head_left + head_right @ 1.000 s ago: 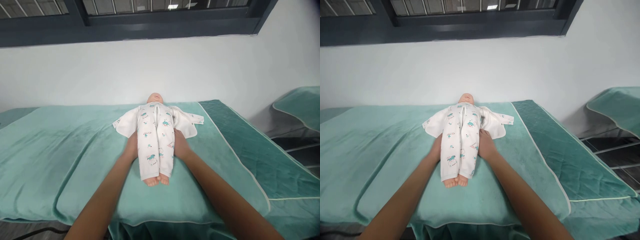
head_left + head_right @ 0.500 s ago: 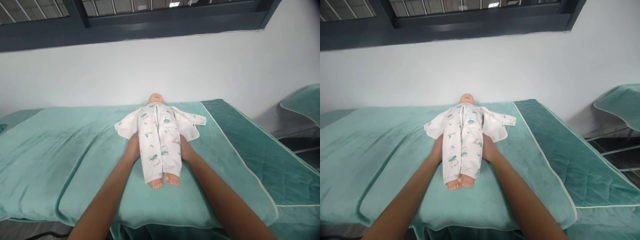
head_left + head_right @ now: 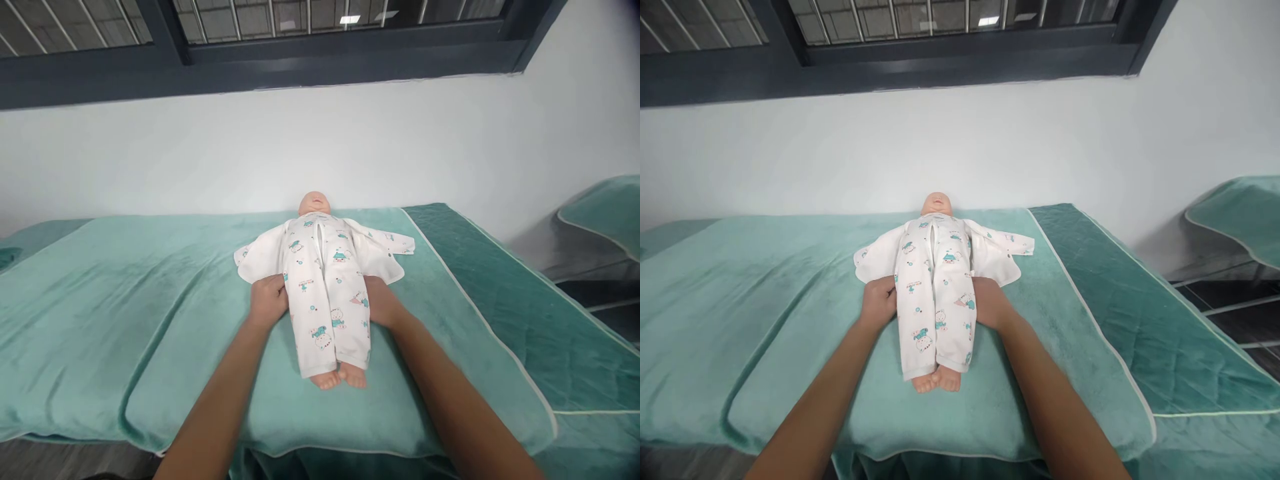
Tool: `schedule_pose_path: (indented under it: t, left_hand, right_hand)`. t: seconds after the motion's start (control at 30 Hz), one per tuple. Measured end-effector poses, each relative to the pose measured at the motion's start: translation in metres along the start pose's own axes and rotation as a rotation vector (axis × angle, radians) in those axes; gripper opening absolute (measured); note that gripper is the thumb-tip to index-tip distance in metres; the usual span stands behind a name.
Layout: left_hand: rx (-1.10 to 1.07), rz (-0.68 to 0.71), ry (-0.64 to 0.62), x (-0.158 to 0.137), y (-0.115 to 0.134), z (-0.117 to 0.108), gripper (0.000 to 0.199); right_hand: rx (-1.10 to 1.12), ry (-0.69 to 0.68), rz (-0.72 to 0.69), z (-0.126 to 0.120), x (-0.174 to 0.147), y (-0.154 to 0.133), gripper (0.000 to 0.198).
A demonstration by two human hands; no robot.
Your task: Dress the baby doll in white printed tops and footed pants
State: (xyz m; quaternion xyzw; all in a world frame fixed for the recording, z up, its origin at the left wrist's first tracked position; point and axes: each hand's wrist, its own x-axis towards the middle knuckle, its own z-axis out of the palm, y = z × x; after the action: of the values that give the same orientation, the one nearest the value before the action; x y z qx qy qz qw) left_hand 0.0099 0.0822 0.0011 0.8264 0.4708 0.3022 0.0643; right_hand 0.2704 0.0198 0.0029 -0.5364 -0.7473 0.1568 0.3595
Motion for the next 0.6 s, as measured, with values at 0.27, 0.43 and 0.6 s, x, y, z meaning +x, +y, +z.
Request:
schedule_pose_path:
  t: [0.27,0.43,0.6]
  left_hand:
    - [-0.153,-0.256,0.073,0.005,-0.005,-0.001,0.021]
    - [-0.328,-0.407,0.141,0.010,-0.011,0.001,0.020]
    - [-0.415,-0.479,0.163,0.014,-0.009,0.000,0.021]
  right_hand:
    - [0.218,0.186,0.233,-0.007,0.000,0.007,0.023]
    - [-0.116,0.566,0.279,-0.010,0.029,0.040,0.027]
    - [-0.405,0.519,0.295,-0.019,0.065,0.065,0.031]
